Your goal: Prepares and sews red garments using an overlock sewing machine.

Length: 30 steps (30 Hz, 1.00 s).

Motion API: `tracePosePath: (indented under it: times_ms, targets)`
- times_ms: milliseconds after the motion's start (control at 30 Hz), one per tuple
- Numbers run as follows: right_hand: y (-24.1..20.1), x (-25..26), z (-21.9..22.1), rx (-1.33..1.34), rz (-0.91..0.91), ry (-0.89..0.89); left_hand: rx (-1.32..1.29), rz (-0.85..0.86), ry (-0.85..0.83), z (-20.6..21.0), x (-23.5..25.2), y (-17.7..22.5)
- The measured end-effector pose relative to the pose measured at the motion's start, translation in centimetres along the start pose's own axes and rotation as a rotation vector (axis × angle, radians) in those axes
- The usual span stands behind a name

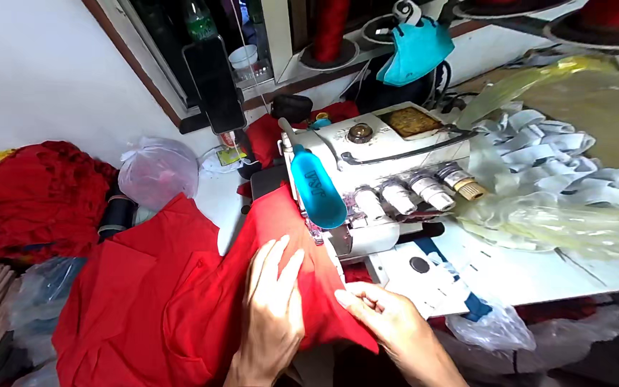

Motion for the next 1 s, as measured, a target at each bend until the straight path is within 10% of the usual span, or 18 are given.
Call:
tracePosePath:
  times_ms: [133,367,1000]
  targets:
    - [-0.1,-1.9,-1.5,0.087,0.155,-0.162,-0.07,-0.108,0.117,-3.1,-4.8,1.1]
    - [0.7,-4.5,-1.0,0.085,0.166,-0.031,-0.704,-0.561,-0.439,-1.7,-14.3,5.1]
    - [-0.1,-5.8,-0.3,0.364,0.128,0.089,-1.286,-0.895,-0.436,1.8,-11.5,4.9]
Point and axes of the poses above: each hand's wrist, its own x-axis towards the middle knuckle, its own z-axis out of the palm, y = z × x, the point moved 1 cm from there along x, towards the middle knuckle, and after that the axes turned 8 degrees about y, right-handed, at the moved point
